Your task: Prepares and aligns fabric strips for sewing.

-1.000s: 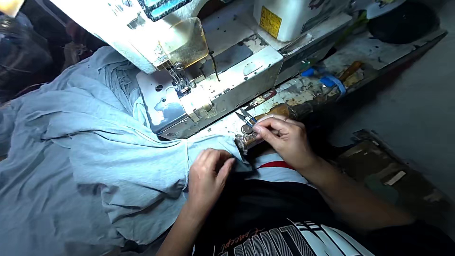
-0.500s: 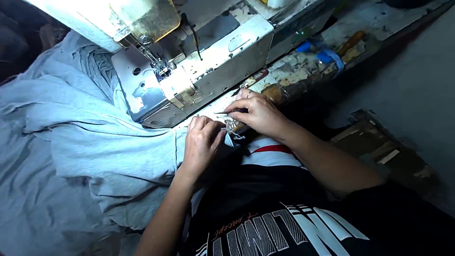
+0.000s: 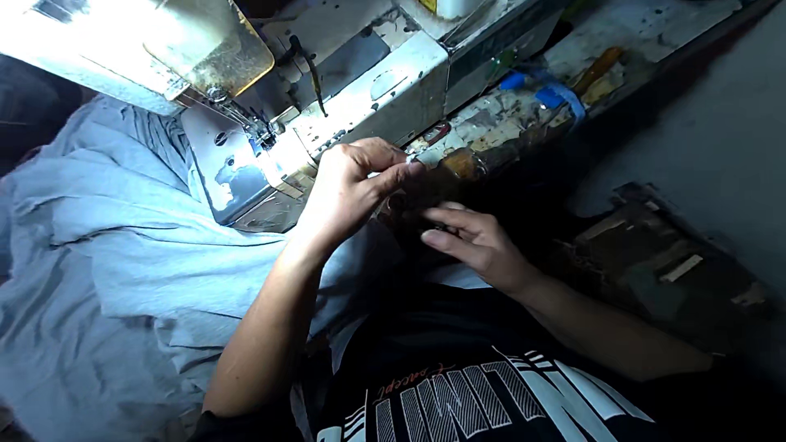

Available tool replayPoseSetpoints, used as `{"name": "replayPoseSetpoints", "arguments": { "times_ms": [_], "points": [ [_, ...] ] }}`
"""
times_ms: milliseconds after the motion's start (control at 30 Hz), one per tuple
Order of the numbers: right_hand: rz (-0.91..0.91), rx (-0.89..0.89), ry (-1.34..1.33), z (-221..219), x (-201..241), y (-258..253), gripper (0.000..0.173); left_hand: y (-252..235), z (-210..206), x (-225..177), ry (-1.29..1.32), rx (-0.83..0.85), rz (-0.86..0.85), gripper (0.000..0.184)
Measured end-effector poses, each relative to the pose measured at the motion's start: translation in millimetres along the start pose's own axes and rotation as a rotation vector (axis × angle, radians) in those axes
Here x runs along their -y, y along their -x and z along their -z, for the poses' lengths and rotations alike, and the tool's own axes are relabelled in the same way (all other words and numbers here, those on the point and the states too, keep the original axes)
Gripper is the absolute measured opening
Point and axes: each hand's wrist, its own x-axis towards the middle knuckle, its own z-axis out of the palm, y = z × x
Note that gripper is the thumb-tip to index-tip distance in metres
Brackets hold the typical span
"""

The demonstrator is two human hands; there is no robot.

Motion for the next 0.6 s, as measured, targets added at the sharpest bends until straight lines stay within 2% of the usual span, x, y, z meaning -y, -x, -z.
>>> {"name": "replayPoseSetpoints", "arguments": {
  "times_ms": [100,200,267,333,400,433,500,567,600],
  "points": [
    [-0.126,0.042,-0.015,-20,-4,-19,0.025,1,5,-8,-0.011,0.026,-0.008,0.013],
    [-0.104,0.051,-0.066,-34,-5,-35,0.015,4,1,-14,-0.03,0.018,-0.03,0.012],
    [-0.152,0.035,-0.156,-34,1,-35,0.009,3,-5,-21,-0.052,0.031,-0.064,0.012],
    [-0.205,0.025,-0.236,-28,6,-24,0.01,-1,-14,-40,-0.081,0.096,-0.116,0.013],
    [-0.242,0.0,-0.242,-25,8,-8,0.014,-5,-20,-50,-0.088,0.194,-0.232,0.042],
    [-0.257,-0.006,-0.239,-23,8,-3,0.013,-5,-21,-52,-0.099,0.203,-0.261,0.05],
    [-0.208,-0.041,-0.195,-19,5,1,0.008,8,-12,-50,-0.145,0.103,-0.22,0.037],
    [-0.028,-0.097,0.03,-7,-1,-5,0.022,33,0,-27,-0.242,-0.067,-0.14,0.022],
    [0.066,-0.147,0.212,-2,-5,-13,0.028,48,1,-9,-0.317,-0.132,-0.089,0.022]
  ]
}}
